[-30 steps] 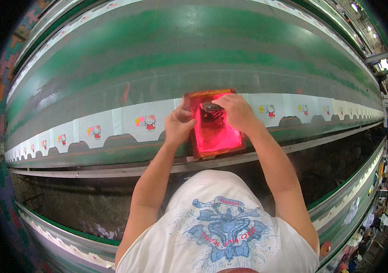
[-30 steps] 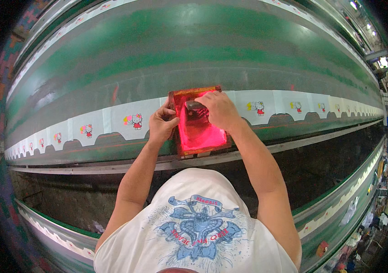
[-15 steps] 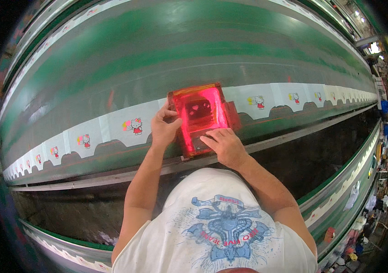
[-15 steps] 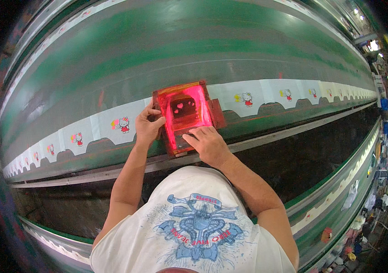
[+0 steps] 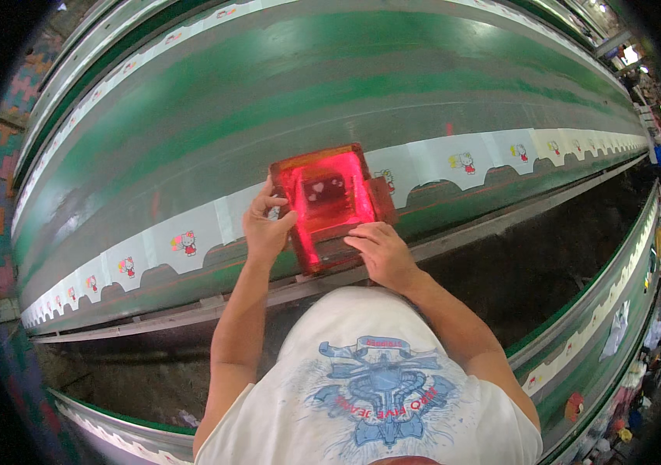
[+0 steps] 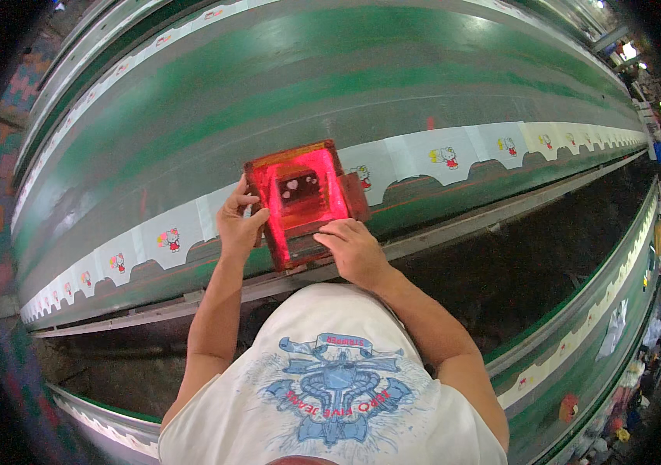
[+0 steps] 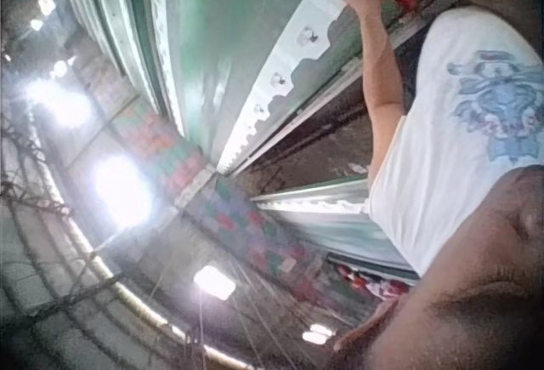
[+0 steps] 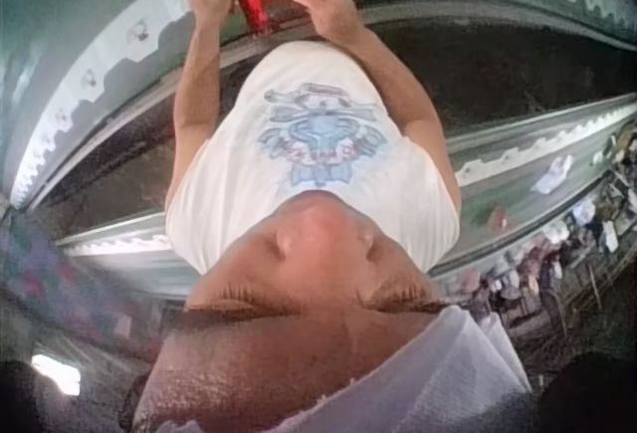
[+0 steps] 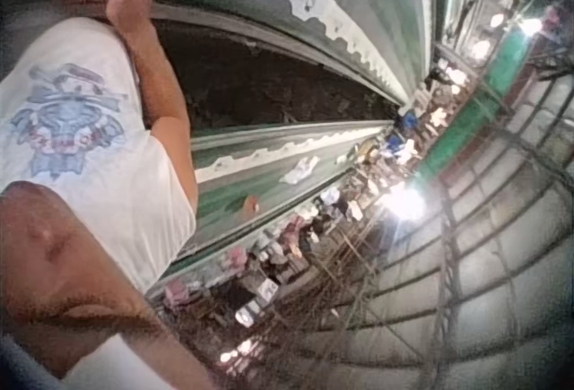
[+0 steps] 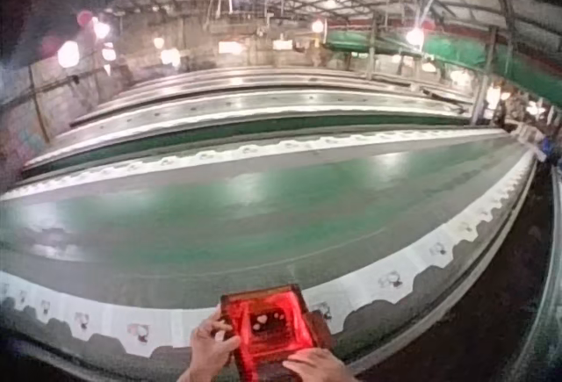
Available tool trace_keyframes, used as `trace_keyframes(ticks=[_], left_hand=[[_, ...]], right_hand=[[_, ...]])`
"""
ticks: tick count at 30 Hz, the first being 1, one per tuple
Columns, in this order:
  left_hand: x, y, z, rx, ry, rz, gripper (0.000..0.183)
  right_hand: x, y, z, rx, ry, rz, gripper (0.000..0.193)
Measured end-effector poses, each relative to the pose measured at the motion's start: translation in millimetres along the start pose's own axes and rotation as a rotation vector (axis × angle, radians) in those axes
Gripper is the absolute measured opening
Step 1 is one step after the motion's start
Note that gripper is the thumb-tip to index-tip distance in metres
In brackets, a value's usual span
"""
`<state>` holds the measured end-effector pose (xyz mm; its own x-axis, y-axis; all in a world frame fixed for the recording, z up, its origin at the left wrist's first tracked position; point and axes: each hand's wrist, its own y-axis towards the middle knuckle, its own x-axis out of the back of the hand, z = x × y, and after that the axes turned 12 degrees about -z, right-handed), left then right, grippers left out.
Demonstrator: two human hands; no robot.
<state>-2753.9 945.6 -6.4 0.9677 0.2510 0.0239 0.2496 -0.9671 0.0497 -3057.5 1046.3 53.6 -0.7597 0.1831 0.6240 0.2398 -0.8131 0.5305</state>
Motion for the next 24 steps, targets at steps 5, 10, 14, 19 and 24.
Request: trace_keyframes(ticks=[5, 10, 14, 19, 24], left_hand=[[-88, -11, 6, 0.080, -0.126, 0.016, 0.024], [-123, -20, 4, 0.180, -0.123, -0.023, 0.029], [-126, -23, -4, 0.232, -0.186, -0.029, 0.031], [-126, -22, -4, 0.227, -0.174, -0.025, 0.031], [-124, -21, -2, 0.267, -0.166, -0.028, 0.031]], right_hand=[[63, -22, -62, -0.023, 0.020, -0.016, 0.042], [97, -30, -94, -0.022, 0.111, 0.026, 0.041], [105, -28, -105, -0.014, 0.200, 0.071, 0.043], [106, -24, -110, 0.006, 0.217, 0.045, 0.040], [110, -13, -109, 0.016, 0.198, 0.071, 0.043]])
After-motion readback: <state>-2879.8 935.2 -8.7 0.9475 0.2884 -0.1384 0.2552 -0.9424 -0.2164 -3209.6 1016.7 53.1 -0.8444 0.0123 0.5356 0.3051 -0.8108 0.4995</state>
